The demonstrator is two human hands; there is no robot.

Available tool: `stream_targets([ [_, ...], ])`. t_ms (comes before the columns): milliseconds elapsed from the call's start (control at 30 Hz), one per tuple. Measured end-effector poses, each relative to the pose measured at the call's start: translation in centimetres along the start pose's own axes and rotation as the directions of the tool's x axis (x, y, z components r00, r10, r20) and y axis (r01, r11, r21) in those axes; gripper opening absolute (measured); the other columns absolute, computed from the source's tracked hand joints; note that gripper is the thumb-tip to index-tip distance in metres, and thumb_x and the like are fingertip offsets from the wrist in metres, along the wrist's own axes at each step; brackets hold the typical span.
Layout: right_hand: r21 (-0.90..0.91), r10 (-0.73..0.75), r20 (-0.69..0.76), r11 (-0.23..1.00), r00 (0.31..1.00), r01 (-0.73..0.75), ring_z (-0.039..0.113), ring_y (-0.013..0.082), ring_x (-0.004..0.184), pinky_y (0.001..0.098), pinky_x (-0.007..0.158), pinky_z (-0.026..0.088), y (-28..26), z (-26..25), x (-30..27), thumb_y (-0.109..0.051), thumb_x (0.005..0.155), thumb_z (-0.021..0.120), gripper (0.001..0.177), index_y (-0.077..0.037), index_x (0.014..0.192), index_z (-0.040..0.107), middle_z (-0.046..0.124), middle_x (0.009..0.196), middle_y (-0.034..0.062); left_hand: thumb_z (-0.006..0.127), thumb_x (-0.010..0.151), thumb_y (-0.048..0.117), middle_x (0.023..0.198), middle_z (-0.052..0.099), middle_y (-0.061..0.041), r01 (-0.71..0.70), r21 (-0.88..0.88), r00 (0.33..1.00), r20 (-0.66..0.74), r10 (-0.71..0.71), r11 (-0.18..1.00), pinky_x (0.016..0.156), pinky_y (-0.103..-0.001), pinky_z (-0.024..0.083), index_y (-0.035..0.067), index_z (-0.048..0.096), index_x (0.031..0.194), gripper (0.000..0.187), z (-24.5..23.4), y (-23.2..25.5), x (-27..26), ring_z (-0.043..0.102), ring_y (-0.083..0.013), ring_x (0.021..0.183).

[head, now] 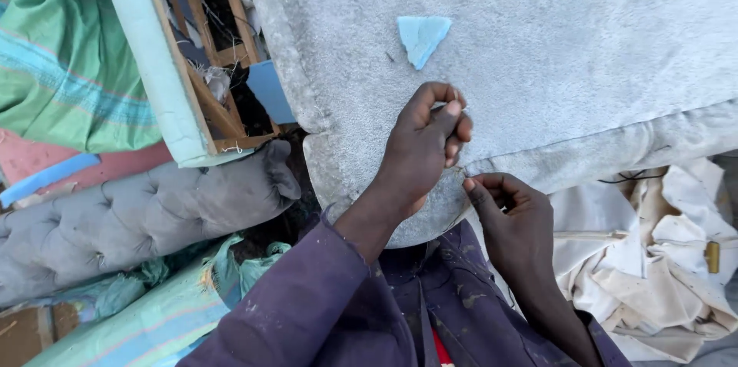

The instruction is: Hand-sewing a seam on an upholstered cushion using a curved needle and thread

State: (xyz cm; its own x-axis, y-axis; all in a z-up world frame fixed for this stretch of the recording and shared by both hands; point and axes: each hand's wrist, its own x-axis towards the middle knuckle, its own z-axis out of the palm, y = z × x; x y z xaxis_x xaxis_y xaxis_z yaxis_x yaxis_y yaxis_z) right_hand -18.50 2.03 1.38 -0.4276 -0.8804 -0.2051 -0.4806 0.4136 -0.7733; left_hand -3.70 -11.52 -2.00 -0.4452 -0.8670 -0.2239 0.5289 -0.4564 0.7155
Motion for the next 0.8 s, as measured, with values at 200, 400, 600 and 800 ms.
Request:
stream_targets([
  [200, 0.262, 0.180, 0.011, 0.949, 0.984, -0.177, 0.058, 0.0132, 0.071, 0.0318, 0.059, 0.046, 0.9, 0.3, 0.0, -0.027, 0.123, 0.094, 0.028, 0.001, 0.122, 0.096, 0.070, 0.074, 0.0131, 0.050, 0.139, 0.014, 0.093, 0.070, -0.004, 0.036, -0.007, 0.999, 0.003, -0.036, 0.999, 0.063, -0.020, 0.044, 0.011, 0.064, 0.141, 0.014, -0.8, 2.2, -2.2, 0.055, -0.0044, 0.077],
  [400, 0.588, 0.404, 0.383, 0.587, 0.831, -0.556, 0.059, 0.0100, 0.081, 0.0214, 0.058, 0.041, -1.8, -1.0, -0.3, -0.023, 0.134, 0.073, 0.026, -0.002, 0.120, 0.081, 0.064, 0.095, 0.0008, 0.049, 0.137, 0.013, 0.088, 0.063, -0.002, 0.018, 0.106, 1.000, -0.022, -0.015, 0.994, 0.060, -0.021, 0.035, 0.012, 0.063, 0.137, 0.014, -1.3, 4.7, -3.3, 0.042, -0.0031, 0.072],
  [600, 0.732, 0.162, 0.627, 0.213, 0.762, -0.647, 0.045, 0.0105, 0.076, 0.0246, 0.054, 0.035, -0.2, -2.6, 0.2, -0.028, 0.132, 0.065, 0.024, -0.015, 0.112, 0.060, 0.051, 0.098, 0.0002, 0.058, 0.129, 0.018, 0.085, 0.069, -0.002, 0.102, 0.581, 0.994, -0.090, -0.060, 0.807, 0.069, -0.048, 0.046, 0.018, 0.068, 0.120, 0.013, 0.4, 8.3, -5.5, 0.051, -0.0171, 0.067],
  [800, 0.615, 0.316, 0.422, 0.589, 0.850, -0.525, 0.062, 0.0163, 0.084, 0.0271, 0.060, 0.040, -0.6, -3.3, 0.3, -0.018, 0.122, 0.084, 0.017, -0.001, 0.126, 0.083, 0.074, 0.102, 0.0088, 0.056, 0.135, 0.008, 0.122, 0.071, -0.003, 0.135, 0.183, 0.988, -0.095, -0.119, 0.974, 0.077, -0.038, 0.046, 0.014, 0.062, 0.111, 0.026, 0.7, 6.9, -5.7, 0.053, -0.0144, 0.081],
])
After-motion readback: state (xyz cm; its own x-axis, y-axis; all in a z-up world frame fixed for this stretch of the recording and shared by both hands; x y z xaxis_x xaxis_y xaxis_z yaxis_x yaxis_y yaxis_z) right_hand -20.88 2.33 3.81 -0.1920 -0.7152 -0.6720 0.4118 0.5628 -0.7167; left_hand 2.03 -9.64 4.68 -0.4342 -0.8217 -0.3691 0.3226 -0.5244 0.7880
